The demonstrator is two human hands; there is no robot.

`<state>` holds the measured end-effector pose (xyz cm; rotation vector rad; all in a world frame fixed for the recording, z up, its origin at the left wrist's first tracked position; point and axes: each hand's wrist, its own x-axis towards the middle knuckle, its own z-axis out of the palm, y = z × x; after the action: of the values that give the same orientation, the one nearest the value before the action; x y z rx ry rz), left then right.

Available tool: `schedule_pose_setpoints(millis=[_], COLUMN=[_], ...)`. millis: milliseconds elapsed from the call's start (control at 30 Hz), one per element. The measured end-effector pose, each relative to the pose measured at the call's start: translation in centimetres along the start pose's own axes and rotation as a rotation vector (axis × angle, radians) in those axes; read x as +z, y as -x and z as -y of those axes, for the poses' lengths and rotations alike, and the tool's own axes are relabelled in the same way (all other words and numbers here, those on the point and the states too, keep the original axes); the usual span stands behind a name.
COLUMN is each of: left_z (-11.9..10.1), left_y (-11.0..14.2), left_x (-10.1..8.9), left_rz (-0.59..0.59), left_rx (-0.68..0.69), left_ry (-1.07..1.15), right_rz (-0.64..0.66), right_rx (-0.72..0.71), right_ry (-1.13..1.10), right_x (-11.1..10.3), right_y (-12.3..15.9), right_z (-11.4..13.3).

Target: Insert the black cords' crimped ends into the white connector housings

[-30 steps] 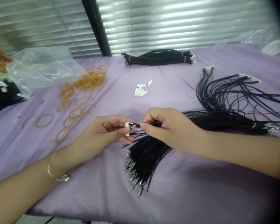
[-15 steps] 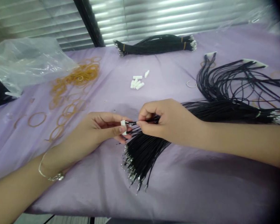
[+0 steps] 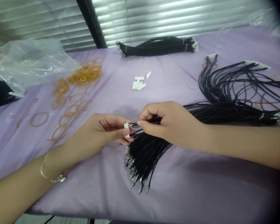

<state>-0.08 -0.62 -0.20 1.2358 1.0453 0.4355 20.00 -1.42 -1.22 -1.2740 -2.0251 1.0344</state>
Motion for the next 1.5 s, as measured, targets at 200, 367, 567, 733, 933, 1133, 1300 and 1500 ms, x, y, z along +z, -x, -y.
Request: schedule_pose_setpoints(millis=[200,367,567,733,933,1133,1300,1500], left_z=[0.0,-0.2,0.0,-0.1,-0.2,0.0,0.0,0.3], left_y=[-0.1,0.0,0.1,0.1,-0.1,-0.3,-0.2,-0.2], left_x=[0.0,0.2,0.5,-0.2,-0.8,-0.7,-0.5,-0.8], left_rz=[-0.012,-0.024,-0.034,0.084,0.143,0.098,0.055,0.081], left_rx=[-0.017,-0.024,0.004,-0.03,-0.056,-0.09,-0.096,-0.05], left_ry=[0.002,0.033,0.051,-0.004,0.02,0.035,-0.013,-0.076], right_rz=[0.03,0.072,0.094,0.175,0.146,0.169,0.179,0.156], right_rx=[-0.028,-0.042,-0.036,0.036,0.016,-0.126,-0.186,-0.215], right_ry=[0.041,0.057,0.095,0.034,0.044,0.15,0.188,0.208], right_x=[0.4,0.3,0.1,-0.2,0.0,0.2,0.3,0.5], right_y=[-0.1,-0.1,-0.3,-0.5,-0.7,-0.7,-0.8,-0.8], right_z=[-0.2,-0.1,0.1,0.1,0.0,-0.1,-0.4,-0.6])
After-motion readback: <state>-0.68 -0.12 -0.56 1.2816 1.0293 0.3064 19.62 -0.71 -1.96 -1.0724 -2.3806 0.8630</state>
